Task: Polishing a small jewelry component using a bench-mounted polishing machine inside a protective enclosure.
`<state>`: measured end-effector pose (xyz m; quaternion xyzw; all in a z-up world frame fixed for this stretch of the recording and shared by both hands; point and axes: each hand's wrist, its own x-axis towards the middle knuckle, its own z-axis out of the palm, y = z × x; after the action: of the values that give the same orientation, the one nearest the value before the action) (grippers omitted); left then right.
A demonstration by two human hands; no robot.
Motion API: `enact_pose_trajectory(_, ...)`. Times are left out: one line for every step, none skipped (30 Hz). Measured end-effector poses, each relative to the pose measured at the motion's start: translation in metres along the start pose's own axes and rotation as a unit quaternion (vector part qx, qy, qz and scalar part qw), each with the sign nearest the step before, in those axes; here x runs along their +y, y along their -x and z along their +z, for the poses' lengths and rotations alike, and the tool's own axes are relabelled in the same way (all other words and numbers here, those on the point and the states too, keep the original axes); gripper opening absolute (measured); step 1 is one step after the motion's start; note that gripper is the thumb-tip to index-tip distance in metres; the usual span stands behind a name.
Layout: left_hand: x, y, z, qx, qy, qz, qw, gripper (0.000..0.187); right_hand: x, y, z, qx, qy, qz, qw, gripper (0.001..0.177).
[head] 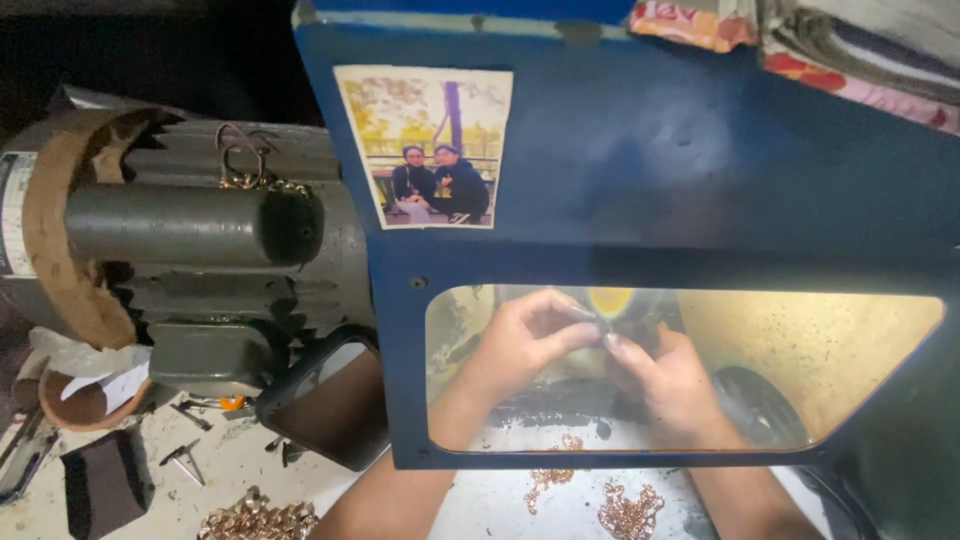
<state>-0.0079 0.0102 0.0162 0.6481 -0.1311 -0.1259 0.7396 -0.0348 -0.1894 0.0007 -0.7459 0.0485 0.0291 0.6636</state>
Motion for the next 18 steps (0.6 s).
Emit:
enact_pose_trajectory(0.003, 0.003, -0.003, 0.001, -0.001, -0.001, 1.000, 0.024, -0.004, 0.001, 0.000, -0.001, -0.001, 0.000, 1.000, 0.027)
enact_pose_trajectory(0.005, 0.004, -0.004, -0.021, -0.007, -0.004, 1.000, 0.026, -0.009, 0.003, -0.003, -0.020, 0.035, 0.016, 0.999, 0.030)
enact_pose_trajectory(0.008, 0.006, -0.004, -0.043, -0.013, -0.007, 0.999, 0.028, -0.013, 0.005, -0.006, -0.039, 0.070, 0.031, 0.996, 0.033)
enact_pose_trajectory(0.010, 0.005, -0.003, -0.047, -0.013, -0.007, 0.999, 0.028, -0.020, 0.005, -0.007, -0.035, 0.069, 0.031, 0.996, 0.033)
enact_pose_trajectory(0.011, 0.004, -0.003, -0.059, -0.025, -0.003, 0.998, 0.029, -0.026, 0.005, -0.008, -0.041, 0.094, 0.047, 0.994, 0.033)
enact_pose_trajectory(0.012, 0.004, -0.003, -0.069, -0.037, 0.000, 0.997, 0.029, -0.032, 0.004, -0.007, -0.049, 0.119, 0.064, 0.990, 0.035)
enact_pose_trajectory(0.012, 0.002, -0.002, -0.071, -0.037, 0.000, 0.997, 0.029, -0.031, 0.007, -0.009, -0.048, 0.118, 0.065, 0.990, 0.035)
enact_pose_trajectory(0.012, 0.002, -0.002, -0.073, -0.052, 0.017, 0.996, 0.028, -0.031, 0.009, -0.009, -0.052, 0.158, 0.095, 0.981, 0.040)
enact_pose_trajectory(0.012, 0.002, -0.002, -0.074, -0.067, 0.034, 0.994, 0.028, -0.030, 0.011, -0.009, -0.056, 0.198, 0.125, 0.971, 0.045)
enact_pose_trajectory(0.010, 0.001, -0.002, -0.074, -0.067, 0.034, 0.994, 0.028, -0.034, 0.011, -0.008, -0.056, 0.198, 0.125, 0.971, 0.045)
enact_pose_trajectory(0.007, 0.001, -0.001, -0.075, -0.078, 0.068, 0.992, 0.023, -0.038, 0.011, -0.007, -0.060, 0.176, 0.104, 0.977, 0.041)
enact_pose_trajectory(0.004, 0.000, 0.001, -0.076, -0.088, 0.101, 0.988, 0.018, -0.043, 0.012, -0.007, -0.063, 0.154, 0.084, 0.983, 0.036)
enact_pose_trajectory(0.000, -0.002, 0.001, -0.077, -0.087, 0.101, 0.988, 0.018, -0.043, 0.011, -0.007, -0.062, 0.153, 0.084, 0.983, 0.036)
enact_pose_trajectory(-0.004, -0.004, 0.001, -0.068, -0.100, 0.126, 0.985, 0.017, -0.044, 0.011, -0.006, -0.064, 0.152, 0.068, 0.984, 0.035)
enact_pose_trajectory(-0.008, -0.006, 0.002, -0.058, -0.112, 0.152, 0.980, 0.015, -0.044, 0.011, -0.006, -0.065, 0.151, 0.052, 0.985, 0.034)
enact_pose_trajectory(-0.007, -0.007, 0.002, -0.060, -0.112, 0.152, 0.980, 0.015, -0.043, 0.010, -0.007, -0.064, 0.150, 0.053, 0.985, 0.034)
enact_pose_trajectory(-0.007, -0.007, 0.002, -0.053, -0.134, 0.170, 0.975, 0.014, -0.042, 0.009, -0.008, -0.066, 0.164, 0.044, 0.983, 0.033)
enact_pose_trajectory(-0.006, -0.007, 0.002, -0.045, -0.156, 0.188, 0.969, 0.012, -0.041, 0.008, -0.008, -0.068, 0.177, 0.036, 0.981, 0.032)
